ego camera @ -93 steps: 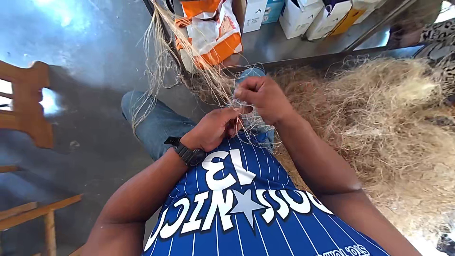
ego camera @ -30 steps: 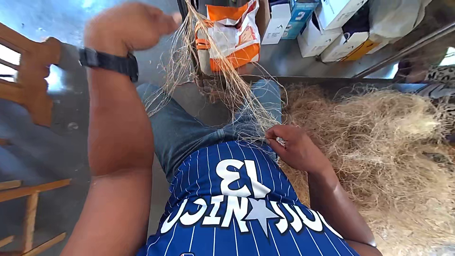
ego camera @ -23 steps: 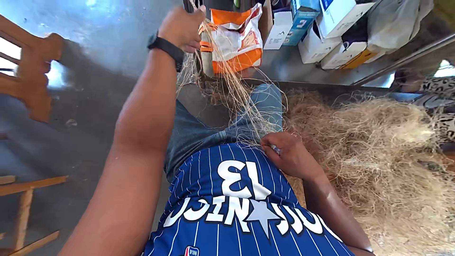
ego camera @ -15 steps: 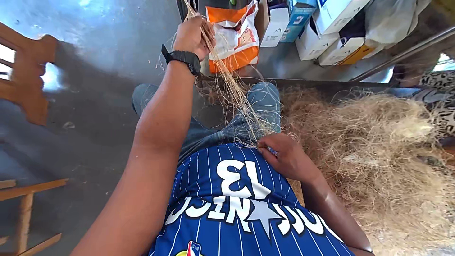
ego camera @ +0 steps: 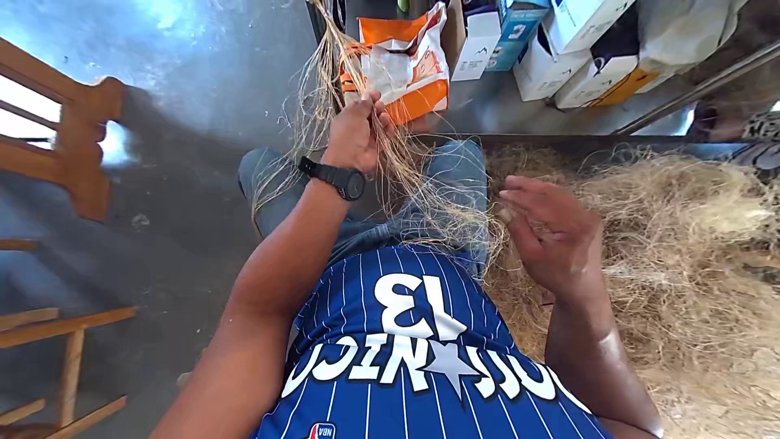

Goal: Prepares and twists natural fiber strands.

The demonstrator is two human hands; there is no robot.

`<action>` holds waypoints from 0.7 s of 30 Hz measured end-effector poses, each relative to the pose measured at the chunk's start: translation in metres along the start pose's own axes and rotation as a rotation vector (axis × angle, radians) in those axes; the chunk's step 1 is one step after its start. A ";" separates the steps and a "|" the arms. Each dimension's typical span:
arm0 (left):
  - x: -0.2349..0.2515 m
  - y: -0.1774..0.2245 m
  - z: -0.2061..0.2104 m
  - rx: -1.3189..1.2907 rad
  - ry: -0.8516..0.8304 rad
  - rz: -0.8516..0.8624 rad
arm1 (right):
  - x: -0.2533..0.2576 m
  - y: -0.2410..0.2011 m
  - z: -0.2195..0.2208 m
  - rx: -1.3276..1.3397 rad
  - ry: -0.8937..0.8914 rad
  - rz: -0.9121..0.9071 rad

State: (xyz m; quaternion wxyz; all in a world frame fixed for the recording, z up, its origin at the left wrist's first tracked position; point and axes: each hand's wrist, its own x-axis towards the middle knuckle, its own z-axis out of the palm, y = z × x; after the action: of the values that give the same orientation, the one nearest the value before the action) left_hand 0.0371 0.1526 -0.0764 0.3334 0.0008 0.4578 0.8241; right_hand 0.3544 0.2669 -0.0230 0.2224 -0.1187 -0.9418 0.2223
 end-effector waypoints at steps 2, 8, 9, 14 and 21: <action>-0.007 -0.004 0.000 0.003 -0.003 -0.027 | 0.015 0.001 -0.003 -0.018 -0.006 0.010; -0.063 -0.042 0.017 0.075 -0.074 -0.088 | 0.116 0.000 0.041 0.241 -0.057 -0.033; -0.075 -0.050 0.020 0.081 -0.111 -0.104 | 0.141 -0.002 0.054 0.286 -0.117 0.006; -0.112 -0.062 0.026 0.241 -0.464 -0.249 | 0.226 -0.021 0.119 0.937 -0.461 0.460; -0.060 0.021 -0.029 0.407 -0.498 -0.101 | 0.118 -0.033 0.064 1.387 -0.547 0.346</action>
State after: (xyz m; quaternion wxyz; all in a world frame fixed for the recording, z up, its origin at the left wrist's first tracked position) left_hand 0.0633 0.0909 -0.0593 0.4688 0.2462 0.5168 0.6727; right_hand 0.2168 0.2529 -0.0154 -0.0332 -0.0383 -0.5764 0.8156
